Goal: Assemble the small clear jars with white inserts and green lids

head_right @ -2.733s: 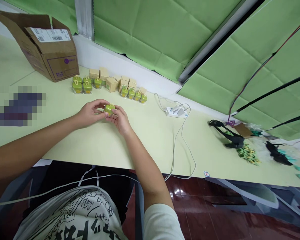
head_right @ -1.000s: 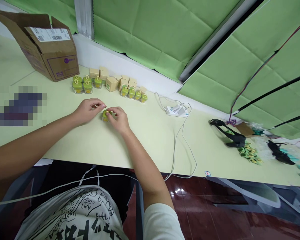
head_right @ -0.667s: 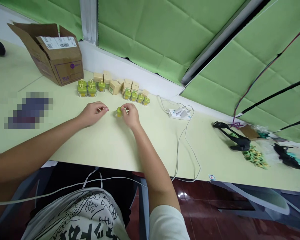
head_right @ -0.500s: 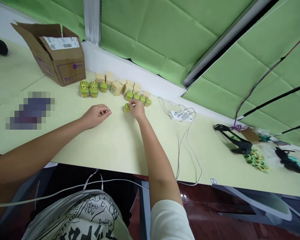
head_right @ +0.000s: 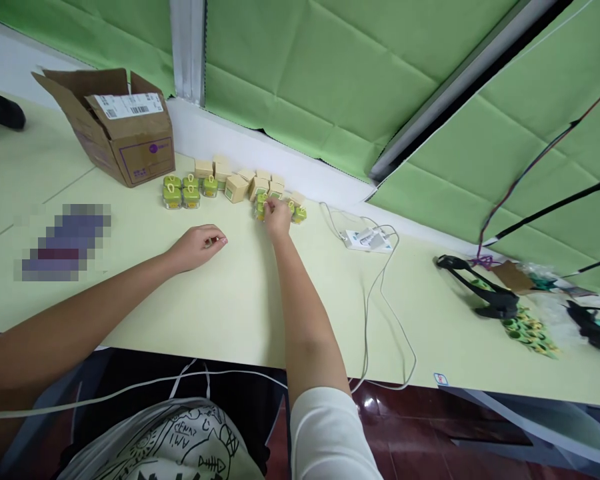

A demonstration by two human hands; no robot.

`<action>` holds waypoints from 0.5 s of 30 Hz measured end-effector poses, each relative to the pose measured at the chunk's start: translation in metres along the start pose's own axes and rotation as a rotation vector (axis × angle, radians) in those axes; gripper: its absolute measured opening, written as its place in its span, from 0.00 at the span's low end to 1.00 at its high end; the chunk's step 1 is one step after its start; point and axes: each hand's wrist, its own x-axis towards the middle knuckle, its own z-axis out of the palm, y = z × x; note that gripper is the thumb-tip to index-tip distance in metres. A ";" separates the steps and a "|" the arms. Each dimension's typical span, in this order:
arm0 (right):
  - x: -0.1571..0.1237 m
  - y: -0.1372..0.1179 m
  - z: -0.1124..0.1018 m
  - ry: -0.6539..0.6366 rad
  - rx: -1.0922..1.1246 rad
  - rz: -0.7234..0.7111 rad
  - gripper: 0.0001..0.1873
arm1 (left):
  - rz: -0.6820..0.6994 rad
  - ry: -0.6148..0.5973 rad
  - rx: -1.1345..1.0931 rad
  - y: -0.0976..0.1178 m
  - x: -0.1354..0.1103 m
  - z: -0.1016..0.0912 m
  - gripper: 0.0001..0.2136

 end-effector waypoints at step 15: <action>-0.244 -0.156 -0.099 -1.289 0.412 -0.471 0.18 | -0.028 -0.032 0.002 0.002 -0.001 0.002 0.15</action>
